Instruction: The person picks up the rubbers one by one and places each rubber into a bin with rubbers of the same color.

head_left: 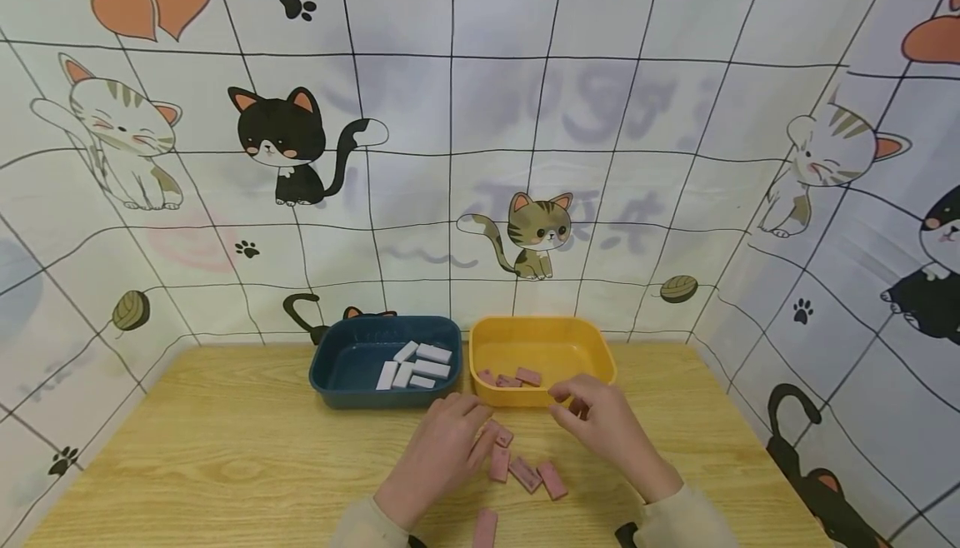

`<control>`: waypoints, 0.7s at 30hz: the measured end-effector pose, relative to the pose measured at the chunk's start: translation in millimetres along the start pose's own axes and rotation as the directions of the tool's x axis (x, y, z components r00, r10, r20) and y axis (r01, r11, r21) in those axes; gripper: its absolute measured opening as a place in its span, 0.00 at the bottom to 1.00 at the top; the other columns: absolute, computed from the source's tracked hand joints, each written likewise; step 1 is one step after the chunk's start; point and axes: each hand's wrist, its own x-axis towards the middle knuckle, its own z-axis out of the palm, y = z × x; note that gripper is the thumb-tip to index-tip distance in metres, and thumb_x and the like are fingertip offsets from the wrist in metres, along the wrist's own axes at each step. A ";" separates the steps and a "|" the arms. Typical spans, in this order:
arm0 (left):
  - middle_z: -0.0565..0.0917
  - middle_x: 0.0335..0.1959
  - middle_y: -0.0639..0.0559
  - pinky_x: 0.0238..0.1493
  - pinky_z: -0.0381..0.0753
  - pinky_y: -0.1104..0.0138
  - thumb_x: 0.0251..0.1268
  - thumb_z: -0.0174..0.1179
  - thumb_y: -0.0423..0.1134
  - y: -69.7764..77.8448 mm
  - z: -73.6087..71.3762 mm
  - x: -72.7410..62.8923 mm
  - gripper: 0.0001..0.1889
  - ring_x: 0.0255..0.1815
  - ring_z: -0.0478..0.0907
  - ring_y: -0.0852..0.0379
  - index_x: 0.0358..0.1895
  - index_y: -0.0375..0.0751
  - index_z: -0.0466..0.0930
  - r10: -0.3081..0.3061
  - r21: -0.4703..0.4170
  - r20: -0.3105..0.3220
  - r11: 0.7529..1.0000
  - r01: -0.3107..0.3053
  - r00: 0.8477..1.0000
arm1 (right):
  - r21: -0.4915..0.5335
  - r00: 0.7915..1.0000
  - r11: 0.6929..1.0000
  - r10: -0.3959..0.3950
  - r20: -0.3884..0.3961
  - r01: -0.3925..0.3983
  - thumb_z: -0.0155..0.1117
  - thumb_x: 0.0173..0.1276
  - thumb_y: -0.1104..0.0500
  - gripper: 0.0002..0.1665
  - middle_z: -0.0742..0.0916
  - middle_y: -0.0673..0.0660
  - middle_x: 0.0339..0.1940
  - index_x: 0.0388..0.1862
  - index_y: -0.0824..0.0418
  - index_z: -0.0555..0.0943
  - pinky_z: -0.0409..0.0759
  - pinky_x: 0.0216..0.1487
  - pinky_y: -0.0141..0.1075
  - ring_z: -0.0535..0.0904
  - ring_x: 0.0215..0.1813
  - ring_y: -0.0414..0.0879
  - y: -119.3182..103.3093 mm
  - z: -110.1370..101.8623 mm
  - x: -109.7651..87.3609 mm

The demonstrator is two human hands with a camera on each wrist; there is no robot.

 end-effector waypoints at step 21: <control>0.85 0.41 0.56 0.51 0.81 0.60 0.75 0.61 0.44 14.3 -0.8 -2.7 0.09 0.45 0.80 0.58 0.42 0.46 0.88 0.053 -0.042 0.013 0.998 -0.053 0.998 | 0.026 0.998 0.999 0.042 0.039 -0.043 0.75 0.63 0.65 0.10 0.88 0.54 0.37 0.44 0.60 0.87 0.79 0.28 0.31 0.76 0.29 0.31 0.3 10.8 -35.7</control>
